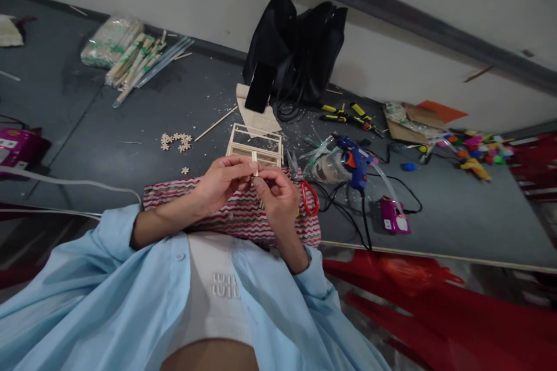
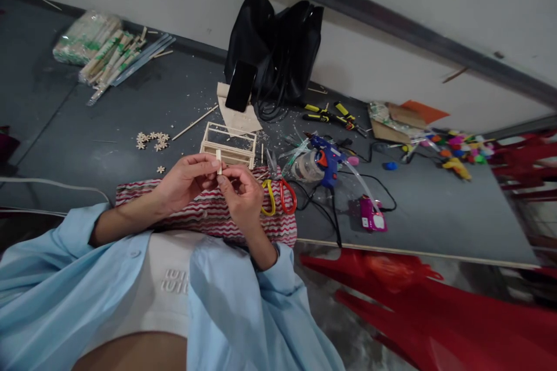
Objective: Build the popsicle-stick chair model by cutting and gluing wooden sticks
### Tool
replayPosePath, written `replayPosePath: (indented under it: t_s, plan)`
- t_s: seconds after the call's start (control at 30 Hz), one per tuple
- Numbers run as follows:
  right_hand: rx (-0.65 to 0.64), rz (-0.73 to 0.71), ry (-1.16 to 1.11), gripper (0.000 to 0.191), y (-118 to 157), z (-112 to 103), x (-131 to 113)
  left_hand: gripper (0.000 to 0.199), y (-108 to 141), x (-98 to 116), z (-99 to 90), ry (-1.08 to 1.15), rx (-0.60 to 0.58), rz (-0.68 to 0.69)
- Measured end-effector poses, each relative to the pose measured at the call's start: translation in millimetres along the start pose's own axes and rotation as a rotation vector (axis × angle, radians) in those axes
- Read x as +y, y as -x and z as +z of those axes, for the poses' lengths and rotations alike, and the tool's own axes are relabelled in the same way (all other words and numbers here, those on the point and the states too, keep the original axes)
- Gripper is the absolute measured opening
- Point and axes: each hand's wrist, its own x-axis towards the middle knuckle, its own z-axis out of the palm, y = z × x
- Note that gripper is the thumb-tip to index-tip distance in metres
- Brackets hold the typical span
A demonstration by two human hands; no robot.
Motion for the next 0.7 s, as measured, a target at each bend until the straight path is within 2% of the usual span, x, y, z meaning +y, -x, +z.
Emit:
replayPosePath:
  t_s: [0.37, 0.5, 0.63, 0.67, 0.7]
  plan:
    - [0.039, 0.018, -0.017, 0.014, 4.2, 1.5, 2.4, 0.027, -0.1, -4.2, 4.6, -0.051, 0.032, 0.035]
    - [-0.015, 0.020, 0.018, 0.011, -1.4, -3.9, -3.2, 0.026, -0.3, -3.0, 3.2, -0.072, 0.029, 0.079]
    - [0.005, 0.018, -0.019, 0.009, -5.7, -14.4, -35.9, 0.023, -3.0, -0.1, -2.0, -0.091, 0.048, 0.136]
    - [-0.014, 0.006, -0.085, 0.011, -4.4, -16.6, -49.6, 0.024, -3.6, 0.4, -3.1, -0.094, 0.062, 0.138]
    - [-0.094, 0.001, -0.181, 0.015, -2.0, -18.6, -64.5, 0.024, -3.9, 0.5, -3.9, -0.099, 0.074, 0.134]
